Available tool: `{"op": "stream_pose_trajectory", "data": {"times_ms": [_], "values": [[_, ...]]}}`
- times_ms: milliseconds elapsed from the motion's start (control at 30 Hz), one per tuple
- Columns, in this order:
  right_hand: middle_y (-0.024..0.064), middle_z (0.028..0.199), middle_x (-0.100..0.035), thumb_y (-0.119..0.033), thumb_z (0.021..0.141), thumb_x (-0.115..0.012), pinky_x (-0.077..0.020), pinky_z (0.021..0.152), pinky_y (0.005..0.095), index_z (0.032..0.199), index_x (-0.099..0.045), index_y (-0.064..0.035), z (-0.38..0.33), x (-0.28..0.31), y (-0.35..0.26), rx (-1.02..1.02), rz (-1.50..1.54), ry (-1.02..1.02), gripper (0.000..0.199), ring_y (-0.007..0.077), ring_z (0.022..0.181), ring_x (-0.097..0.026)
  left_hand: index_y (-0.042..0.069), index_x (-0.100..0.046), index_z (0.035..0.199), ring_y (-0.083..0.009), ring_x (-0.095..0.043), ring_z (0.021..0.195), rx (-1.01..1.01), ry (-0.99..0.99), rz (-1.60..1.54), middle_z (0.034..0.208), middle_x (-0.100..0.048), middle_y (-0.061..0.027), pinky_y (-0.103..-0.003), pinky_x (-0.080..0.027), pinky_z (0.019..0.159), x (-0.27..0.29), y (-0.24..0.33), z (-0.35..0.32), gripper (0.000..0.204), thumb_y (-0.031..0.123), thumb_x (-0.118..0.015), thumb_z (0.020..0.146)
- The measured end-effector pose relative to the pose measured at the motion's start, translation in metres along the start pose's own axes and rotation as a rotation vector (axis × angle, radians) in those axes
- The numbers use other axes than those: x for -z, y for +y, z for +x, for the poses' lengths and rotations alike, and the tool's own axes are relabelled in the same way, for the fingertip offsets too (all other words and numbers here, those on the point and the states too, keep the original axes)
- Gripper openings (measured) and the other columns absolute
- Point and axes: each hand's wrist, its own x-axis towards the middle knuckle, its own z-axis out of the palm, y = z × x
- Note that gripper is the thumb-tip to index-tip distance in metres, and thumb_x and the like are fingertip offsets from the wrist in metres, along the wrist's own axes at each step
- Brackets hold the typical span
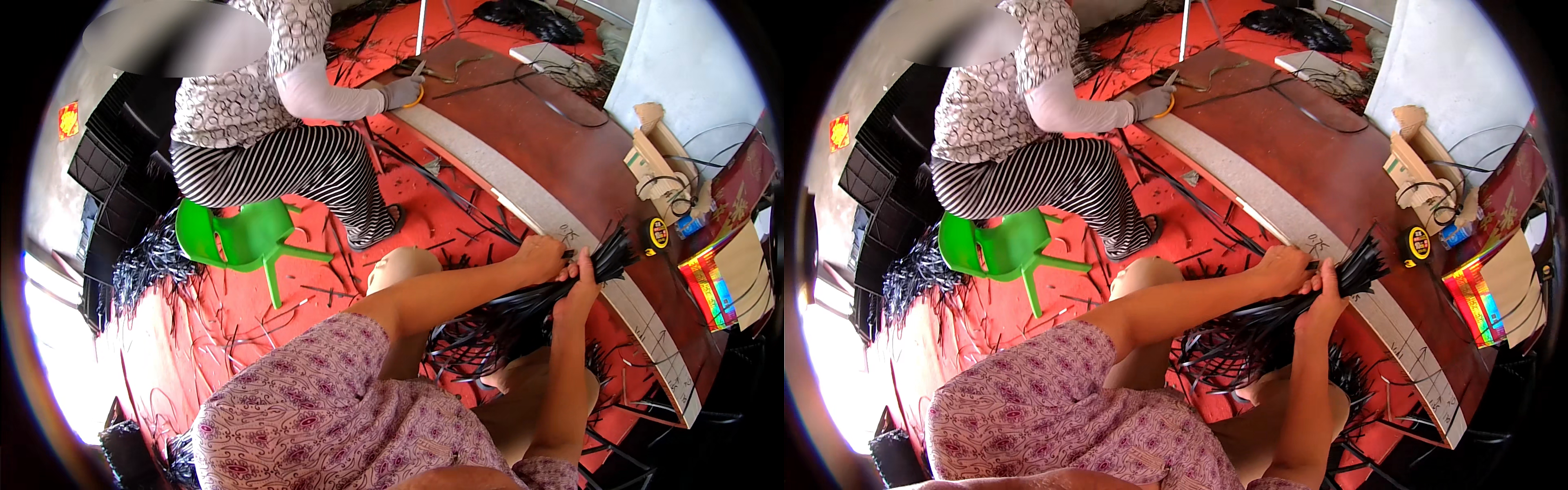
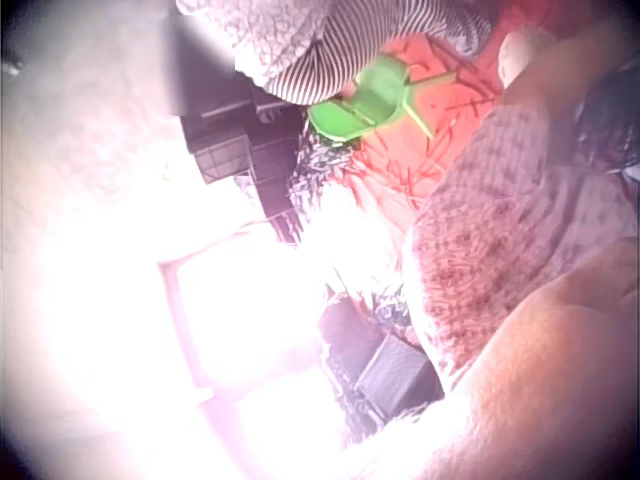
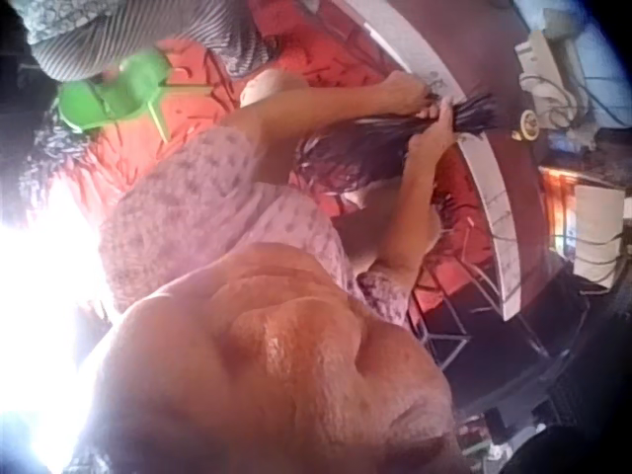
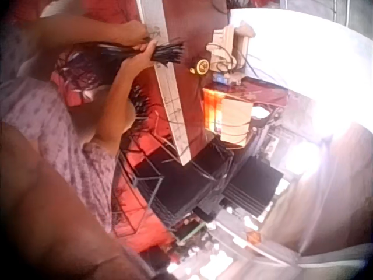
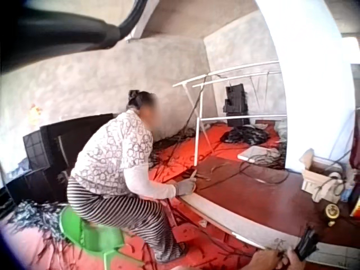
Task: The person sits on the floor and cuts black cables into short segments using a knife against a wooden board. They repeatedly gather the cut pieces and place them into a pile on the floor. Another person is visible in the background performing a similar task.
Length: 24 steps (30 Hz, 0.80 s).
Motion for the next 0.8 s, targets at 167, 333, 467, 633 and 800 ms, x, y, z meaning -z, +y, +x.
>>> {"op": "stream_pose_trajectory", "data": {"times_ms": [167,333,467,633,800], "values": [[-0.0006,0.071,-0.051,-0.011,0.086,-0.067,-0.0399,0.045,0.0222,0.082,-0.056,-0.0049,-0.002,-0.001,0.001,0.012,0.012,-0.035,0.013,0.0071,0.056,-0.044,0.008,-0.067,0.085,-0.0321,-0.065,0.081,0.044,-0.045,-0.111,0.077,-0.068,-0.0121,-0.043,-0.049,0.073,0.008,0.003,-0.005,0.035,0.036,-0.047,0.089],[-0.0025,0.066,-0.047,-0.011,0.085,-0.067,-0.0385,0.044,0.0235,0.080,-0.056,-0.0059,-0.007,-0.011,0.002,0.017,0.016,-0.075,0.013,0.0077,0.053,-0.043,0.006,-0.067,0.084,-0.0336,-0.065,0.080,0.074,0.015,-0.124,0.077,-0.067,-0.0138,-0.044,-0.049,0.073,0.010,-0.004,-0.008,0.039,0.037,-0.044,0.092],[-0.0029,0.065,-0.046,-0.011,0.084,-0.069,-0.0379,0.044,0.0251,0.079,-0.055,-0.0069,-0.008,-0.011,-0.004,0.015,-0.038,-0.068,0.015,0.0085,0.052,-0.043,0.002,-0.066,0.085,-0.0361,-0.064,0.084,0.153,-0.082,-0.451,0.080,-0.066,-0.0207,-0.046,-0.049,0.073,0.029,0.008,-0.008,0.044,0.038,-0.042,0.094],[-0.0030,0.066,-0.047,-0.009,0.082,-0.070,-0.0390,0.044,0.0259,0.080,-0.055,-0.0071,-0.006,-0.013,0.005,0.038,-0.009,-0.050,0.015,0.0090,0.053,-0.044,-0.004,-0.062,0.090,-0.0459,-0.058,0.094,0.145,0.101,-0.271,0.087,-0.061,-0.0302,-0.051,-0.045,0.080,0.036,-0.010,-0.004,0.051,0.042,-0.040,0.096],[-0.0022,0.059,-0.043,-0.014,0.083,-0.069,-0.0400,0.048,0.0279,0.077,-0.051,-0.0104,-0.010,-0.015,0.008,0.015,-0.048,-0.101,0.019,0.0120,0.050,-0.045,-0.002,-0.064,0.092,-0.0471,-0.059,0.090,0.156,0.127,-0.296,0.086,-0.062,-0.0298,-0.050,-0.049,0.079,0.038,-0.033,0.002,0.047,0.041,-0.045,0.094]]}}
